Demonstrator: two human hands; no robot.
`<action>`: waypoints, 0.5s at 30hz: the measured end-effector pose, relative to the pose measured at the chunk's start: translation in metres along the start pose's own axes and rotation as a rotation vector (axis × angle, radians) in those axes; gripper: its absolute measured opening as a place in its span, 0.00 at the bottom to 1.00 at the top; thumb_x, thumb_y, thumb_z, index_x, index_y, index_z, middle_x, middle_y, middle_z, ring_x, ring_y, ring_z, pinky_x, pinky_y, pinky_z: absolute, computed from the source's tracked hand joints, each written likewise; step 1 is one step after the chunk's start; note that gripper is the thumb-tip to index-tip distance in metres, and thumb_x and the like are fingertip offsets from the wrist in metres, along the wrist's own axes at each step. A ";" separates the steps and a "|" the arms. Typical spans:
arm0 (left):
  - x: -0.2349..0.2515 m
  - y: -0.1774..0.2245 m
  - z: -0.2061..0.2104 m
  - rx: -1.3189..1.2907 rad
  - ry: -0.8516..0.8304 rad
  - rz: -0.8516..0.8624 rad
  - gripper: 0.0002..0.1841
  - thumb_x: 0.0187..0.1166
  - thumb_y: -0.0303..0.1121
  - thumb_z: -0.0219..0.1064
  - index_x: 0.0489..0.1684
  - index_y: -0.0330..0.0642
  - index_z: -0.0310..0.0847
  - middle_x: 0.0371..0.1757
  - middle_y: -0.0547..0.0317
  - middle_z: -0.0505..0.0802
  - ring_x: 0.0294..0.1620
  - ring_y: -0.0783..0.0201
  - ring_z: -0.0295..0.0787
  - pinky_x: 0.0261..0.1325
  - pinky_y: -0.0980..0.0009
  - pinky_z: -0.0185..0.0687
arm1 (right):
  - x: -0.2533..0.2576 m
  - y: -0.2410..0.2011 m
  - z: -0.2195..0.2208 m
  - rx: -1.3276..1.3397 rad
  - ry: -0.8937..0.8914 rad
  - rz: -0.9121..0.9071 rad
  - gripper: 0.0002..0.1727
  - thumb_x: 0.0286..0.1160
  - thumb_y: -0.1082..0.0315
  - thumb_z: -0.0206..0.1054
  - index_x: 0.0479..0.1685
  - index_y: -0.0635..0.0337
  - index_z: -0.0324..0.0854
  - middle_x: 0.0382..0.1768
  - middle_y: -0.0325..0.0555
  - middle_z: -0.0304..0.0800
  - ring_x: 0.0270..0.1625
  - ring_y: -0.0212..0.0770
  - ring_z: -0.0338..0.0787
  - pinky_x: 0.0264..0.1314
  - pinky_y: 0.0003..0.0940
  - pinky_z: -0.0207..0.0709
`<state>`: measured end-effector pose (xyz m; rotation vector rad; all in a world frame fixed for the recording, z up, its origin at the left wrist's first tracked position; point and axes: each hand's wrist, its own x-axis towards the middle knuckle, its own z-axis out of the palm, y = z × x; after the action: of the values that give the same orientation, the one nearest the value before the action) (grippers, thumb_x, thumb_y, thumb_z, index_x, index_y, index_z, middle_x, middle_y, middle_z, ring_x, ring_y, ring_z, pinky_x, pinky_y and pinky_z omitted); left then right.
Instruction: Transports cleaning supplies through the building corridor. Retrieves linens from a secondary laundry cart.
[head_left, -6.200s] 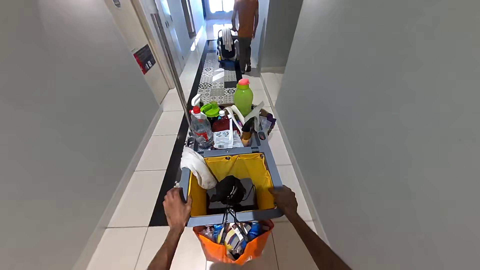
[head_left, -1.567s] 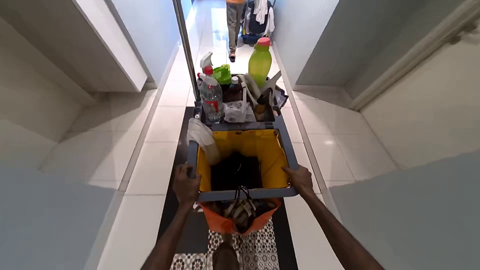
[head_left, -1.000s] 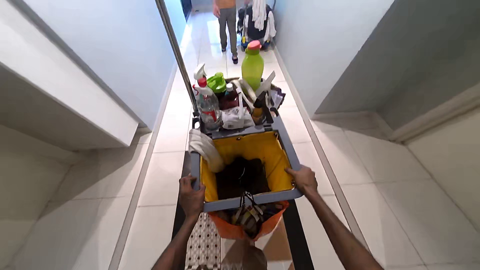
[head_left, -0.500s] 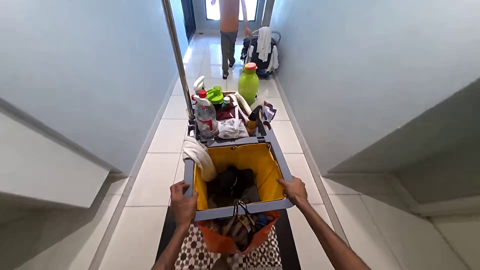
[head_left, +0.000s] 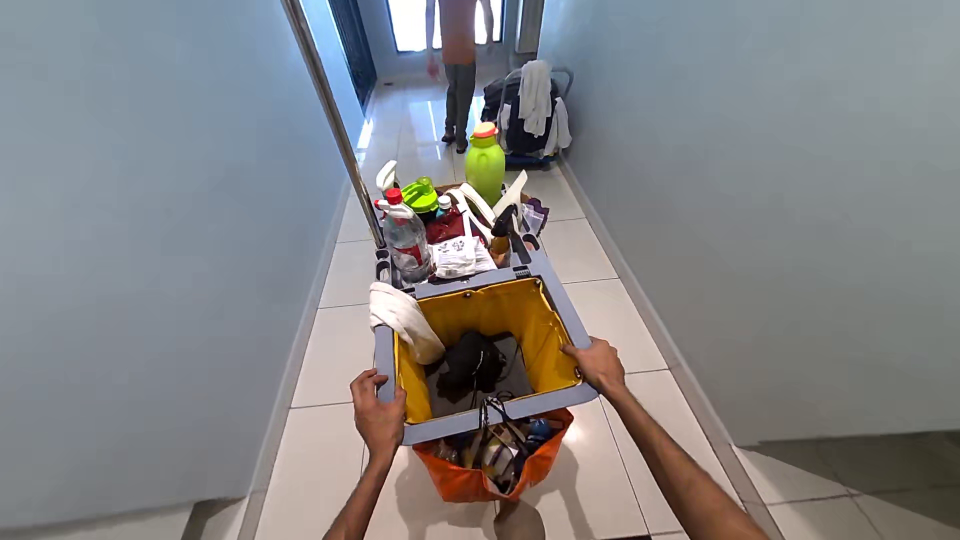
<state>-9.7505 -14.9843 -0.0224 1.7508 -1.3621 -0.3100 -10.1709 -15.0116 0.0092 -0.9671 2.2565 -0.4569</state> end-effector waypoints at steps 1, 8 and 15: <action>0.029 -0.002 0.016 -0.014 0.001 0.004 0.15 0.62 0.32 0.75 0.46 0.35 0.86 0.70 0.42 0.83 0.66 0.48 0.84 0.60 0.49 0.85 | 0.026 -0.021 0.004 0.010 -0.003 -0.007 0.30 0.59 0.36 0.77 0.50 0.50 0.91 0.45 0.54 0.93 0.52 0.57 0.92 0.51 0.66 0.80; 0.242 0.004 0.128 -0.080 -0.026 -0.091 0.18 0.62 0.31 0.74 0.51 0.35 0.85 0.63 0.42 0.86 0.64 0.48 0.83 0.64 0.47 0.81 | 0.209 -0.188 0.021 -0.016 -0.031 -0.004 0.31 0.61 0.36 0.76 0.54 0.49 0.90 0.47 0.54 0.94 0.54 0.57 0.92 0.53 0.66 0.81; 0.454 0.007 0.238 -0.021 -0.024 -0.130 0.19 0.61 0.33 0.75 0.51 0.37 0.85 0.63 0.42 0.86 0.62 0.47 0.84 0.61 0.46 0.81 | 0.383 -0.355 0.042 -0.047 -0.025 -0.004 0.31 0.61 0.35 0.75 0.54 0.49 0.90 0.46 0.53 0.94 0.54 0.56 0.92 0.52 0.64 0.81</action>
<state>-9.7421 -15.4965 -0.0203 1.8270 -1.2593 -0.4169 -10.1610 -15.5350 0.0069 -0.9959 2.2526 -0.3929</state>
